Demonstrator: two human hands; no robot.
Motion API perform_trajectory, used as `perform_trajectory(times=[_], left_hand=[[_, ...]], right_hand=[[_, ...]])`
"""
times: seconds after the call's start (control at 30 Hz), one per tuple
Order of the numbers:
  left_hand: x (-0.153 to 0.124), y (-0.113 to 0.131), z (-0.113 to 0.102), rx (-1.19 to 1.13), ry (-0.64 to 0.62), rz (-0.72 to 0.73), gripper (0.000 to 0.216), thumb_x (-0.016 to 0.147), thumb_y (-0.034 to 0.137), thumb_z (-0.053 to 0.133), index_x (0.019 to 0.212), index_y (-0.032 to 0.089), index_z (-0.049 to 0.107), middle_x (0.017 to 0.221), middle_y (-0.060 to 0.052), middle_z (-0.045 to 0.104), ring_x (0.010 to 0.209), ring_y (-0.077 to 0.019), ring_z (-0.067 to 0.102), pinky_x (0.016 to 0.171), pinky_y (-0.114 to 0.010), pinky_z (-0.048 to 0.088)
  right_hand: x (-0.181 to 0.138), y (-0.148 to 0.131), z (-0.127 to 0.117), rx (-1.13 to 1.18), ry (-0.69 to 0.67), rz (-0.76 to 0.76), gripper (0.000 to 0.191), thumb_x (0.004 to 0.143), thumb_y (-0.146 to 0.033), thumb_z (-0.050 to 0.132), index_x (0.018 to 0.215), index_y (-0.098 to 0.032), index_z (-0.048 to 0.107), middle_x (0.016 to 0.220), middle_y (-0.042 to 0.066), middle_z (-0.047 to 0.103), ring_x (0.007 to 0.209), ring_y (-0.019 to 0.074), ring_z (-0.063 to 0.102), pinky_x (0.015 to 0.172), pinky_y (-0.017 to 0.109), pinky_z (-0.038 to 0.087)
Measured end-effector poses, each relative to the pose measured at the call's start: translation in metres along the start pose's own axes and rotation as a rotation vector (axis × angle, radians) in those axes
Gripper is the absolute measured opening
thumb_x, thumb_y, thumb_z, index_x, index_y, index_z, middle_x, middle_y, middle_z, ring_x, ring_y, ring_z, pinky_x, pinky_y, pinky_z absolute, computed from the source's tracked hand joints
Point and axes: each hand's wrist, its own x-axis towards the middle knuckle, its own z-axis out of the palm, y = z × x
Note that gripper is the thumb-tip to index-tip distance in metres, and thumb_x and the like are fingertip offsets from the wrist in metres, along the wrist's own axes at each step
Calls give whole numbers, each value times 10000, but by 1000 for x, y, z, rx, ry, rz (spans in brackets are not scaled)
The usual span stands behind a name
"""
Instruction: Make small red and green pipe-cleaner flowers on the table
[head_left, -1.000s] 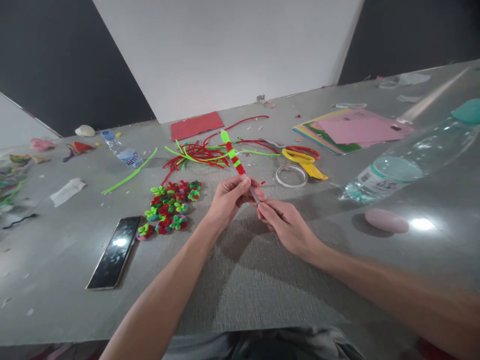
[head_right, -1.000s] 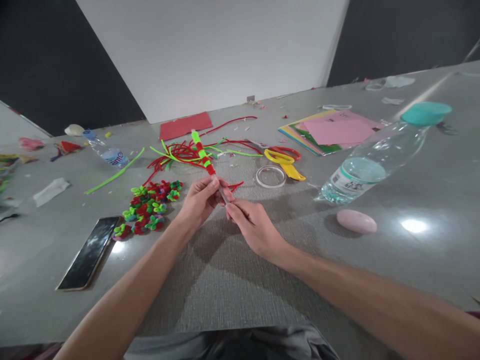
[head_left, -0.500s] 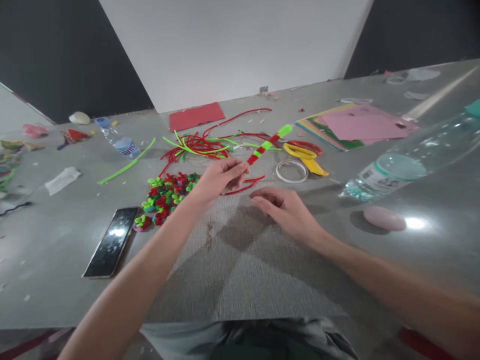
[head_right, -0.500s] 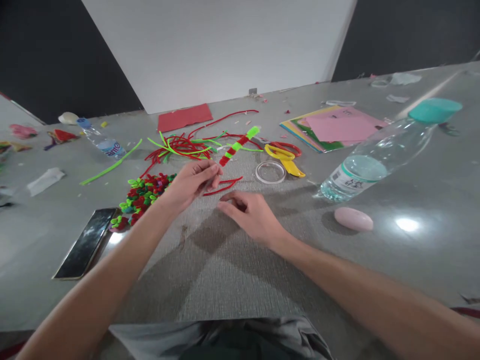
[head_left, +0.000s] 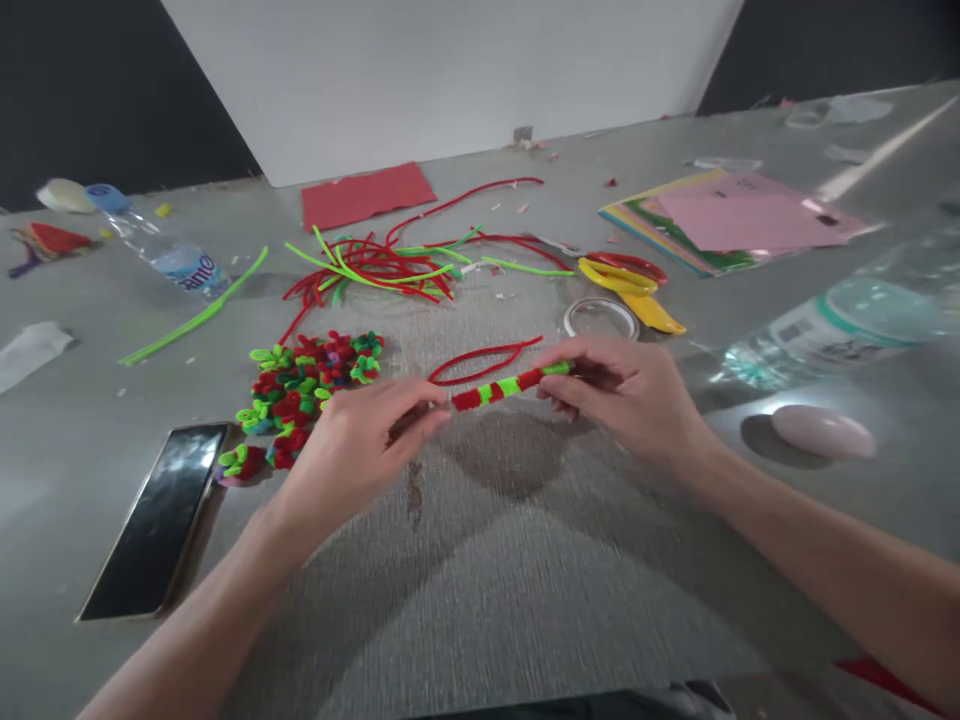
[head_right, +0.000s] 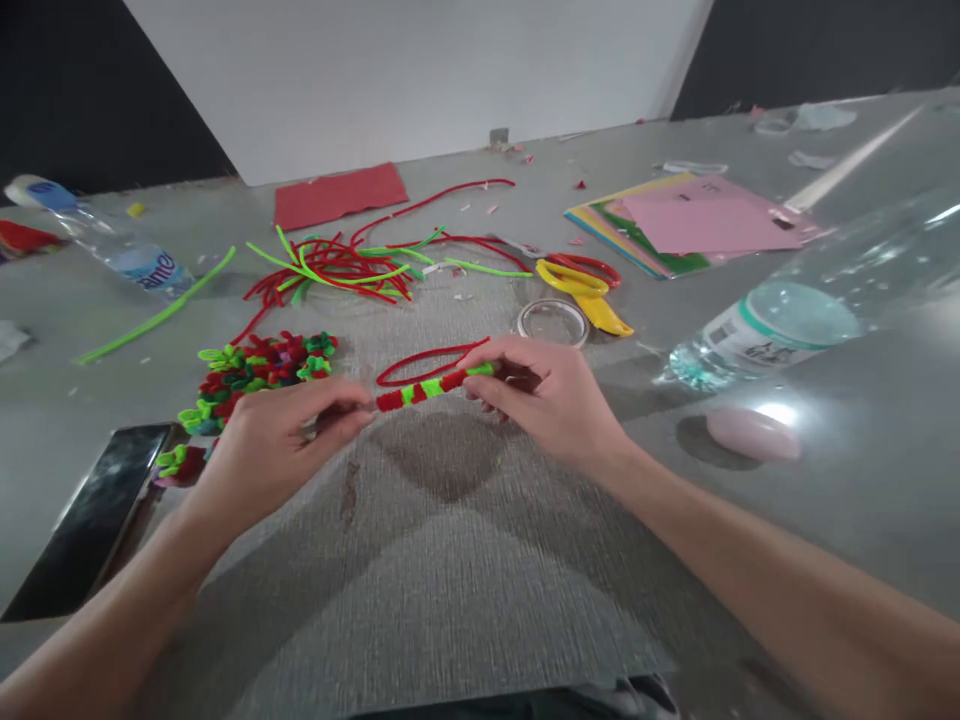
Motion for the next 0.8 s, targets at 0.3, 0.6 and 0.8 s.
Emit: perform_trajectory(times=[0.3,0.6,0.8], left_hand=[[-6,12,-1,-44,300,20,210,865,113,777,1009,228,674,855,71,747,711,-71,685,684,-164,564],[-8,-1,8,137,244,145,53,998,178,660,974,218,686,828,31,762,700,-113,695,706,-269,557],[-8,-10,15,323,59,250,136,1055,195,558,1065,177,693,887,-13,755,701,-142,687,618,-286,487]], right_hand=[[-8,7,-3,86,97,-4,69,944,-280,751,996,-252,787,717,-11,704,608,110,616,523,234,513],[-8,1,-7,-192,50,-111,81,907,-346,781,917,-273,746,743,-14,719,623,149,647,555,279,522],[-9,-3,1,-648,-163,-289,179,988,-301,670,1151,-232,697,972,31,787,819,185,720,755,314,534]])
